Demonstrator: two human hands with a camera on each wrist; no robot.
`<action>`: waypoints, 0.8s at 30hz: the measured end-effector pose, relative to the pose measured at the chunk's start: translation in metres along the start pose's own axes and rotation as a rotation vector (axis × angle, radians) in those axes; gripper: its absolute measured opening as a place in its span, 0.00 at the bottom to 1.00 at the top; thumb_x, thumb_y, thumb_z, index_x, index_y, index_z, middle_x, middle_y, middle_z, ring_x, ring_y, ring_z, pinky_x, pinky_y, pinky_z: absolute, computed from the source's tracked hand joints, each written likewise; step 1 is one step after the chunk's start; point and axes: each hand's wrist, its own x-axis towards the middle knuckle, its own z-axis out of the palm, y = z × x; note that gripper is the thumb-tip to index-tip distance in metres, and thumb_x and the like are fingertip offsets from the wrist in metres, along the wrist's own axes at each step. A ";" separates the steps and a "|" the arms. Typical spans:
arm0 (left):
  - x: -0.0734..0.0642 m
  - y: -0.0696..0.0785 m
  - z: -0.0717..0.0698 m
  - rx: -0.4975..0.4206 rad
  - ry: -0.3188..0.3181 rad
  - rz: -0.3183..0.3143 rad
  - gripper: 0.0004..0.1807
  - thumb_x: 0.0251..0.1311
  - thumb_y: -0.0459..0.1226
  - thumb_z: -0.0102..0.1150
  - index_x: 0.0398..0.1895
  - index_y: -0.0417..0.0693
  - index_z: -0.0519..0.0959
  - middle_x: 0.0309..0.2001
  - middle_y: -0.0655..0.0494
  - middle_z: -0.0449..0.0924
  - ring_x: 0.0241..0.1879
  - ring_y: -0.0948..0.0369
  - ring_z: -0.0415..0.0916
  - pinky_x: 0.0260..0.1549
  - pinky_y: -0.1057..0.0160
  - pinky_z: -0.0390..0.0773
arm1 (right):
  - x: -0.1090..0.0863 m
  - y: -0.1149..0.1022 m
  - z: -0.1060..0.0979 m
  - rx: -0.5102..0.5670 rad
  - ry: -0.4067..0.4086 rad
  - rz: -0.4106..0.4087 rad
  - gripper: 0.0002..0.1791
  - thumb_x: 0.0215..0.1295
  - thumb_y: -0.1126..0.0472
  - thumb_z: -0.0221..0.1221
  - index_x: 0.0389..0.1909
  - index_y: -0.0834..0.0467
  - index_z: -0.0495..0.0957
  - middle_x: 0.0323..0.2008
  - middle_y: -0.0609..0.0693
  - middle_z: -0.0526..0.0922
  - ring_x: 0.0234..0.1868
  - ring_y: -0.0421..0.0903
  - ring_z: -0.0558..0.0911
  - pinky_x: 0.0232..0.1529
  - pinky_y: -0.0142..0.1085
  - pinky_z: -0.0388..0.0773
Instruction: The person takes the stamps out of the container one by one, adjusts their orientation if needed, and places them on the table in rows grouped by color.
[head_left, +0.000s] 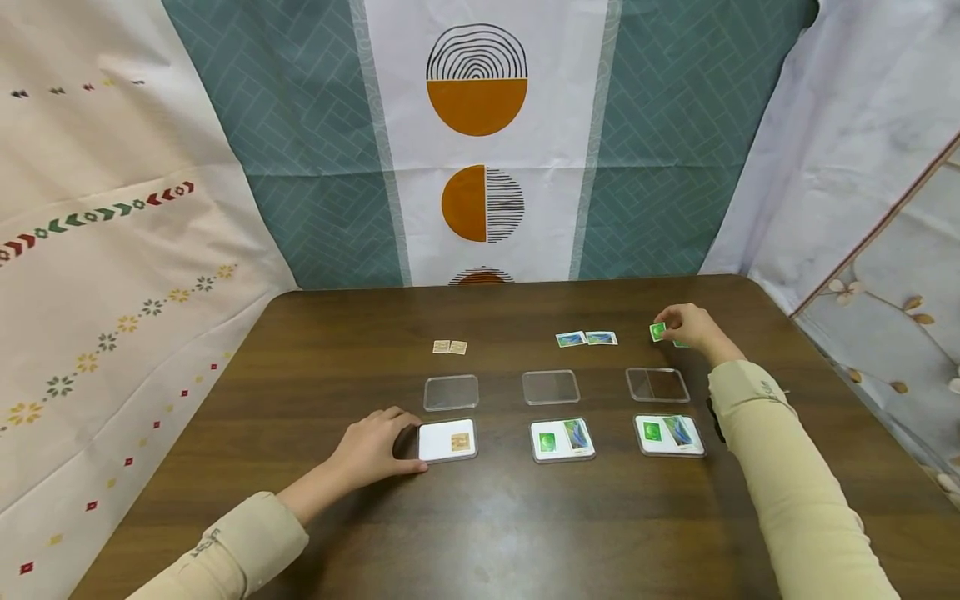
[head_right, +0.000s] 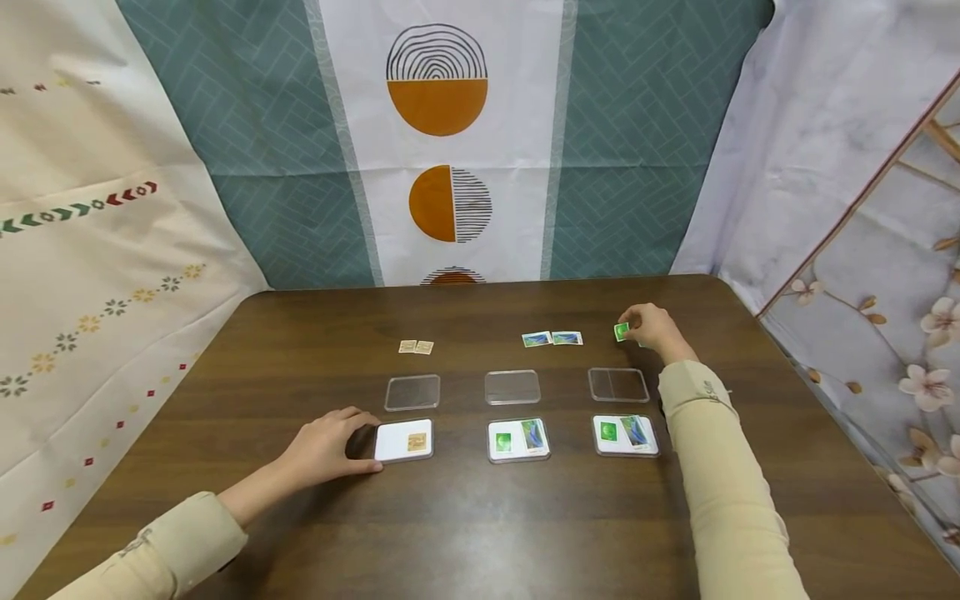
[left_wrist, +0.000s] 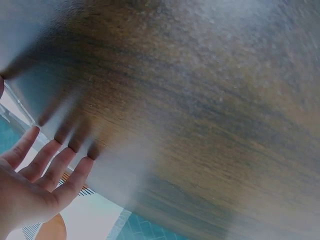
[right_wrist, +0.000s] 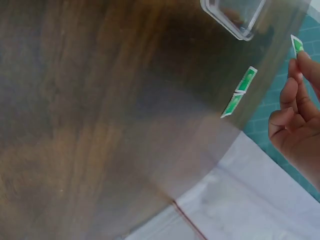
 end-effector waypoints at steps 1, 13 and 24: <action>0.000 0.000 0.000 0.001 -0.002 0.000 0.33 0.37 0.57 0.72 0.46 0.49 0.79 0.44 0.52 0.80 0.44 0.52 0.79 0.35 0.49 0.78 | -0.001 0.001 0.000 -0.007 0.001 0.004 0.14 0.56 0.70 0.60 0.43 0.73 0.75 0.28 0.65 0.81 0.35 0.62 0.79 0.37 0.50 0.75; 0.000 0.000 -0.001 0.000 0.000 -0.006 0.33 0.37 0.57 0.73 0.46 0.49 0.79 0.44 0.52 0.80 0.44 0.51 0.79 0.35 0.48 0.78 | 0.000 0.009 0.009 -0.042 0.014 0.069 0.15 0.56 0.69 0.58 0.44 0.72 0.75 0.31 0.65 0.77 0.37 0.62 0.76 0.40 0.54 0.70; 0.001 0.001 -0.001 0.006 -0.005 -0.009 0.33 0.37 0.57 0.73 0.46 0.49 0.79 0.44 0.53 0.80 0.44 0.51 0.79 0.35 0.48 0.78 | 0.001 0.005 0.014 -0.135 0.007 0.166 0.16 0.57 0.69 0.55 0.47 0.71 0.75 0.51 0.72 0.75 0.49 0.71 0.75 0.47 0.58 0.71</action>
